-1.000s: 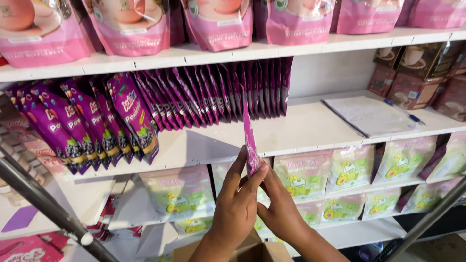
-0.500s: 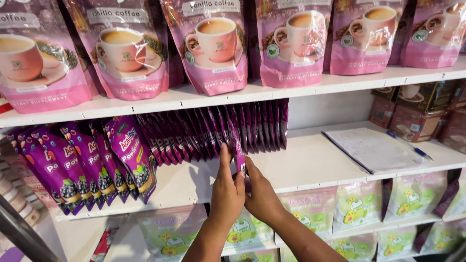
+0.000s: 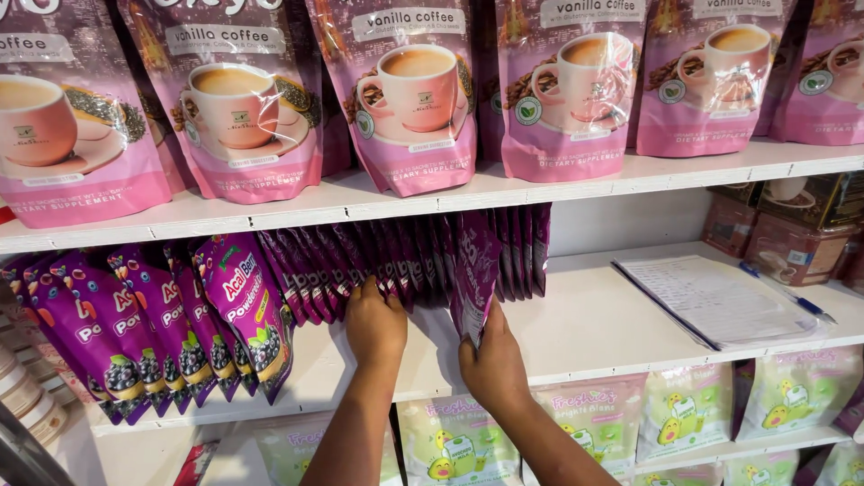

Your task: The person takes purple sachets from a cardboard box and places them on a shelf, arranging them in a row. They then use a pen to write on a notepad placed on the shelf. Finally, the person wipes a small box with a cloth and places it on the shelf.

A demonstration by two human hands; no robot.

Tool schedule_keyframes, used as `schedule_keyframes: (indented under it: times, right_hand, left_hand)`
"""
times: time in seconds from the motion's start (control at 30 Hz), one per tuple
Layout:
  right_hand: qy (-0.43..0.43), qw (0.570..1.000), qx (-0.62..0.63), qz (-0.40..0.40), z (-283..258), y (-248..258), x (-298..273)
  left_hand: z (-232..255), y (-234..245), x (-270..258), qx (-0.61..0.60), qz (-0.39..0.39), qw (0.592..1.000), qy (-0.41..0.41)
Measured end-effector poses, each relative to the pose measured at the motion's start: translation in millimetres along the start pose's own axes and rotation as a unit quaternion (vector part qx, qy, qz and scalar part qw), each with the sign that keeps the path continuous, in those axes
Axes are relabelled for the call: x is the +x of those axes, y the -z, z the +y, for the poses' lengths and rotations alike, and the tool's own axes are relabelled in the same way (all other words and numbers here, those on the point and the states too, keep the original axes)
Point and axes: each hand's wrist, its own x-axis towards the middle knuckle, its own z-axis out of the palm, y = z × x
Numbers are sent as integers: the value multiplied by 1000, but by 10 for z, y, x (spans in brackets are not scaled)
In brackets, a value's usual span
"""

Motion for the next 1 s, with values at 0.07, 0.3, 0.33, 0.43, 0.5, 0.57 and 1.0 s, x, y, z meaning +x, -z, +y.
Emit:
schedule_keyframes:
  times: [0.07,0.3,0.33,0.43,0.5,0.57,1.0]
  right_hand:
    - [-1,1000,-2,-11,-12,-4,2]
    - [53,996,2,-67,-162,-134,-77]
    - [53,996,4,-69,-221,-172,-76]
    - [80,992,14,-93,-383,-312,-52]
    - [105,989,16,-107,-443,-400,-5]
    - [87,990,1,-114,-463,-492,89]
    - [98,994,8,-54,-564,-773,219]
  left_hand:
    - [26,2,3,0,-15,1000,18]
    - [-179,-210,-10,-76,5,997,-23]
    - [-149,-167,-6,-74,5,997,-22]
    - [-223,-166,29,-111,8,994,-1]
    - [-465,-362,55,-98,27,995,-24]
    - [-442,-291,84,-87,14,996,-23]
    - [-697,-623,109,-40,32,999,2]
